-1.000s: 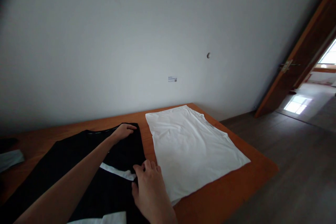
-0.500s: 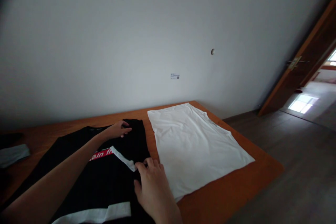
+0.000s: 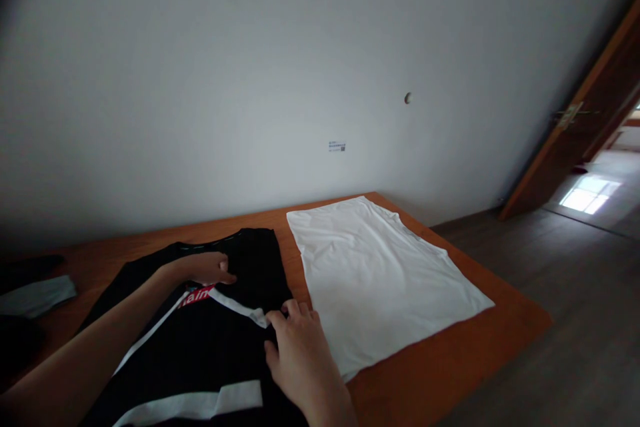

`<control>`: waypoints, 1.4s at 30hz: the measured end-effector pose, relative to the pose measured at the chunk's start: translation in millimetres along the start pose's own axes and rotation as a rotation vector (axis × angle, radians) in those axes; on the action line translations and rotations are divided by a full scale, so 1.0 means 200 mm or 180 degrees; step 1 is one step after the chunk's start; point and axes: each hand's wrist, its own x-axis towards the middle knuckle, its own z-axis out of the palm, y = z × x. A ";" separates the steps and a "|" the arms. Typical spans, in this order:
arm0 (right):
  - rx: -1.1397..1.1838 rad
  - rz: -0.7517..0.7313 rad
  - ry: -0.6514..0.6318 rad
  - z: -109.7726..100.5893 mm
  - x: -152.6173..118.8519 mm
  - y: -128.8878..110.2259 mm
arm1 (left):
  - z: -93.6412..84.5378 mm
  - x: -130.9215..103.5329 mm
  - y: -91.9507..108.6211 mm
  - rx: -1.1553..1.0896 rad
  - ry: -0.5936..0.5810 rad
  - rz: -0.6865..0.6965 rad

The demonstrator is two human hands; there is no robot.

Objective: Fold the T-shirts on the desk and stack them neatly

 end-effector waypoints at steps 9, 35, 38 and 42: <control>0.0005 0.0068 -0.0074 -0.01 0.00 -0.02 | 0.30 0.13 0.37 0.0041 0.1180 0.0847; -0.0324 0.0105 -0.0367 0.00 -0.01 -0.06 | 0.53 -1.14 -0.39 -0.0463 0.0876 -0.0530; -0.0453 0.0151 -0.0449 0.00 -0.02 -0.09 | 0.57 -1.20 -0.45 -0.0688 0.0805 -0.0725; -0.0310 0.0094 -0.0457 -0.01 -0.03 -0.13 | 0.51 -1.25 -0.49 -0.0951 0.0248 -0.0897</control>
